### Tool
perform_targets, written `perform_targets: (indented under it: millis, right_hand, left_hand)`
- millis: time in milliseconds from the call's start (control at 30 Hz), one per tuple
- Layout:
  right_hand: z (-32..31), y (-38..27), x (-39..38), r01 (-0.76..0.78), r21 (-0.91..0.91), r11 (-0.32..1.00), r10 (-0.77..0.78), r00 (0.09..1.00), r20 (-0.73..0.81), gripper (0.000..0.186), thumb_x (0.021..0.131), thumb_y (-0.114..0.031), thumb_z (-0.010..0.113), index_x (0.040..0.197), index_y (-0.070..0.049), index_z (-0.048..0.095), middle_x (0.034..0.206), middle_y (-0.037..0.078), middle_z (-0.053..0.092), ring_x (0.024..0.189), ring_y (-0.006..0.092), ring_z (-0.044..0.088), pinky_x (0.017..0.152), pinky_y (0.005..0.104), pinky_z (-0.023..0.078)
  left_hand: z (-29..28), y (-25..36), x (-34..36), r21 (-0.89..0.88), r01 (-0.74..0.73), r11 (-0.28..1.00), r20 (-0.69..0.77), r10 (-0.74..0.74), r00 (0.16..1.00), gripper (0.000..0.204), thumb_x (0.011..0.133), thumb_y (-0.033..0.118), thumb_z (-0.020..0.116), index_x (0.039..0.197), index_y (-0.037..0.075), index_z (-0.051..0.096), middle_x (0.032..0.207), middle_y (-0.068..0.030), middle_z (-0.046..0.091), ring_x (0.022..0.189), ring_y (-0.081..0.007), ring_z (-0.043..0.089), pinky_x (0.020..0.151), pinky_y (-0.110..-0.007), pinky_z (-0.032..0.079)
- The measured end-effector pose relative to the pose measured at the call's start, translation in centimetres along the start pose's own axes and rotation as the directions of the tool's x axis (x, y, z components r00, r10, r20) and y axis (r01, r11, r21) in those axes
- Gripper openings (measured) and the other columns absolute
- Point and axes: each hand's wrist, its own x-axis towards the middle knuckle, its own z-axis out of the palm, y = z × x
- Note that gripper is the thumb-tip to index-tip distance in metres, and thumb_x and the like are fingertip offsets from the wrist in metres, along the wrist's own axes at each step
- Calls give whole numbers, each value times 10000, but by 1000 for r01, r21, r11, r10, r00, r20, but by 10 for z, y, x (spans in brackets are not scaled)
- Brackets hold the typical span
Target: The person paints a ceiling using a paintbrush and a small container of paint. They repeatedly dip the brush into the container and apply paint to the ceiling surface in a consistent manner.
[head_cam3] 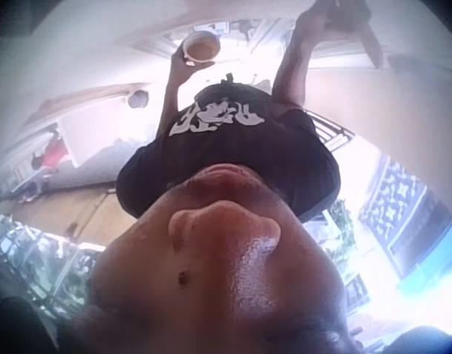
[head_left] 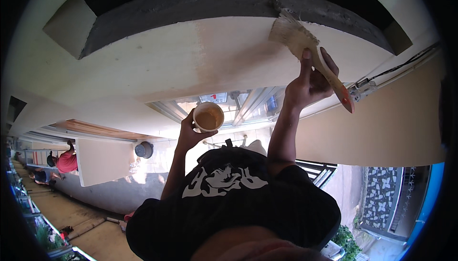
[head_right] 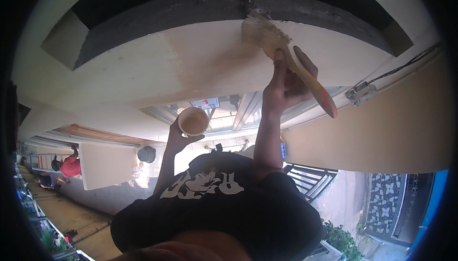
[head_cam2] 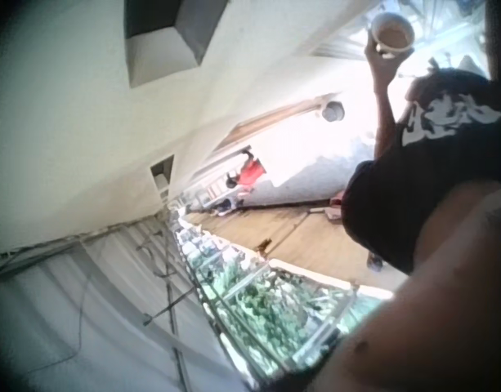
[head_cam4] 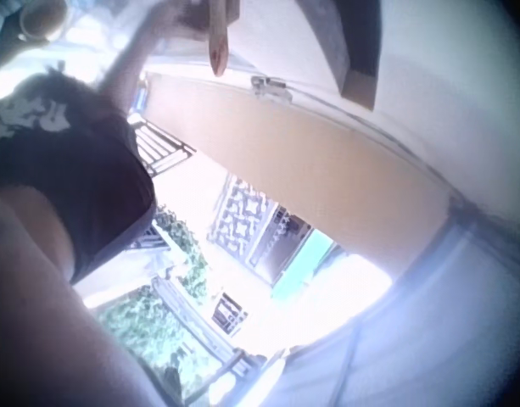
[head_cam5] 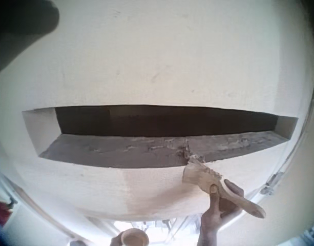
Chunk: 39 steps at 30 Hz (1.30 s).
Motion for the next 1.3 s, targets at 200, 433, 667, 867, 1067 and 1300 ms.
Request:
perform_targets:
  millis: [200,433,667,867,1067,1300]
  right_hand:
    - [8,-40,-35,11,157,988,-19,999,50,357,902,22,782,1196,47,581,1124,172,670,1007,217,689,884,311,604]
    - [18,0,-22,-282,272,920,275,959,65,312,896,48,787,1146,19,602,1068,124,717,988,163,705,888,305,587]
    - [-91,59,69,-195,133,972,213,968,-132,255,939,24,746,1117,7,565,1158,116,675,1049,199,707,902,419,674]
    - [-192,108,156,-25,38,999,39,905,-424,387,926,-45,786,1182,104,538,1212,214,635,1100,293,699,937,433,674]
    - [-122,63,119,191,-412,891,-347,872,-345,283,943,-4,766,1169,57,606,1217,189,673,1080,256,710,849,336,626]
    - [-13,12,-38,547,-365,754,-523,835,172,316,809,53,844,1087,-9,707,944,159,752,815,259,762,710,347,617]
  left_hand:
    - [-7,-5,9,10,-5,1000,50,5,999,835,677,198,1008,1382,43,589,1258,-114,715,1173,-230,703,963,-411,611]
    - [-5,0,19,12,-27,1000,123,26,992,811,660,127,1006,1356,19,604,1257,-117,717,1178,-231,693,1005,-398,569]
    - [-9,-8,10,-60,31,998,176,-20,984,810,666,115,1002,1359,1,598,1244,-128,724,1166,-234,700,999,-392,572]
    - [-10,-22,12,-31,43,999,191,-36,981,802,654,132,1011,1336,9,607,1235,-121,727,1144,-233,704,986,-387,573]
    - [-3,-7,23,-2,37,999,243,-35,969,804,659,133,1007,1349,16,611,1229,-124,735,1150,-234,706,992,-392,574]
    - [20,3,37,-3,-91,996,239,89,967,812,651,148,1015,1343,13,612,1236,-124,737,1153,-239,716,996,-395,582]
